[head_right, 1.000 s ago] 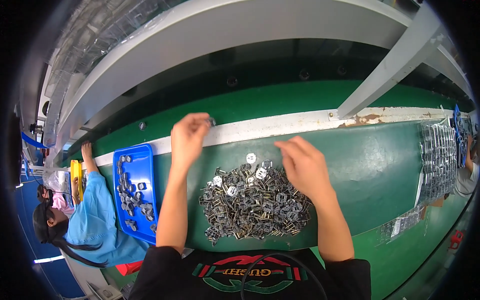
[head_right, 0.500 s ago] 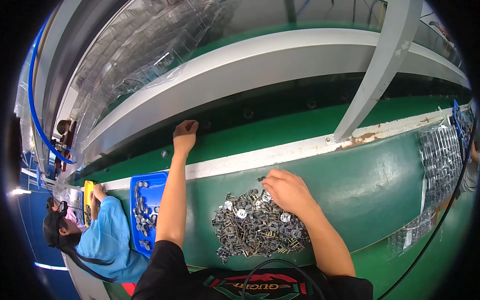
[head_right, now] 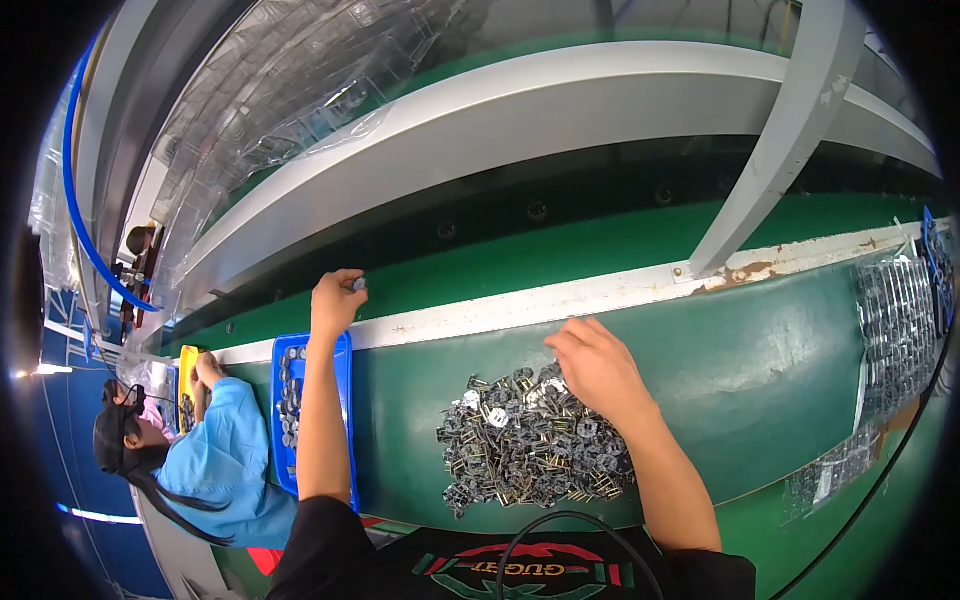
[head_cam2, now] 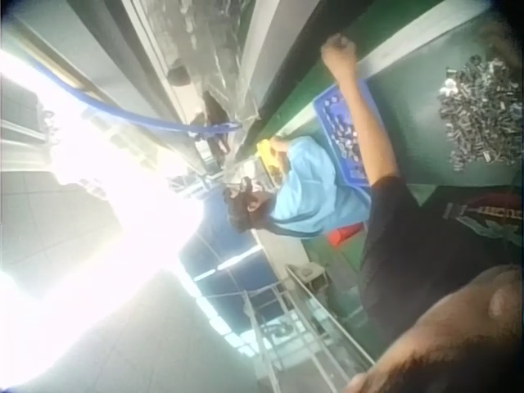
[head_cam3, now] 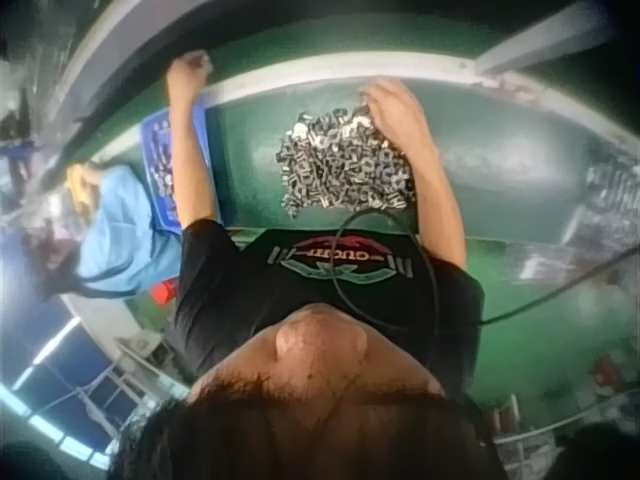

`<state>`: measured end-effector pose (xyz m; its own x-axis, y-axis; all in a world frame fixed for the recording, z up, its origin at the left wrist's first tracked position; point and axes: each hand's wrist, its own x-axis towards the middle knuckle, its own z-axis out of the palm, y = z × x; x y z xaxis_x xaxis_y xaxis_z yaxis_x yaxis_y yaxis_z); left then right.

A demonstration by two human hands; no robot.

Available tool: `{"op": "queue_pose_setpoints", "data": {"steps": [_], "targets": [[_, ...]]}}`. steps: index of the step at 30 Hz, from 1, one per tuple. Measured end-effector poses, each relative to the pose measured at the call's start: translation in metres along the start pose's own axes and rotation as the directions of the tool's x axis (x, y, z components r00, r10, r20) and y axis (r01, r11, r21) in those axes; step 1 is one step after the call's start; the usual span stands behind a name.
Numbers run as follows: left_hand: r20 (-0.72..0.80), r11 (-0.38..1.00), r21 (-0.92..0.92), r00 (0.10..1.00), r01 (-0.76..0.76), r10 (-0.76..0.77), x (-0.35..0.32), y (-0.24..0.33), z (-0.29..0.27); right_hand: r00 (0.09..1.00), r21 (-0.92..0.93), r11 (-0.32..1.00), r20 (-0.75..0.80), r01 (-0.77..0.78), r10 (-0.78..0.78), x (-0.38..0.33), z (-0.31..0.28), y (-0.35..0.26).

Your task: The person assembles or sorts small metal and plastic electronic components, connectors, and metal parts by hand at a factory workbench, placing them into a tray.

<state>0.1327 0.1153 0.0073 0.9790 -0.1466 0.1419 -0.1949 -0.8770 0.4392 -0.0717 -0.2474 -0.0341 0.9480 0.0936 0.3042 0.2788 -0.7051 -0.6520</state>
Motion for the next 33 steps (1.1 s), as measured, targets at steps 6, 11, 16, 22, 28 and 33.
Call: {"op": "queue_pose_setpoints", "data": {"steps": [6,11,16,22,28,33], "targets": [[0.194,0.556,-0.828,0.965,0.066,0.175,-0.095,0.110,0.031,0.986,0.349,0.934,-0.113,-0.076,0.122,-0.011,-0.016,-0.001],[0.226,0.443,-0.889,0.951,0.114,0.211,-0.141,0.135,0.050,0.985,0.456,0.877,-0.012,-0.149,0.173,-0.009,-0.020,-0.025],[0.286,0.403,-0.896,0.937,0.186,0.202,-0.152,0.134,0.064,0.990,0.098,0.986,-0.058,0.133,-0.128,-0.009,-0.013,-0.032],[0.471,0.134,-0.881,0.863,0.453,0.183,-0.161,0.138,0.068,0.977,0.048,0.977,-0.039,0.210,-0.208,-0.008,-0.009,-0.035],[0.517,-0.100,-0.837,0.838,0.538,0.174,-0.157,0.138,0.062,0.997,0.244,0.969,-0.067,0.049,-0.033,-0.013,-0.007,-0.035],[0.464,-0.184,-0.839,0.850,0.512,0.250,-0.159,0.134,0.063,0.998,0.406,0.912,0.007,-0.064,0.067,-0.016,-0.014,-0.035]]}}
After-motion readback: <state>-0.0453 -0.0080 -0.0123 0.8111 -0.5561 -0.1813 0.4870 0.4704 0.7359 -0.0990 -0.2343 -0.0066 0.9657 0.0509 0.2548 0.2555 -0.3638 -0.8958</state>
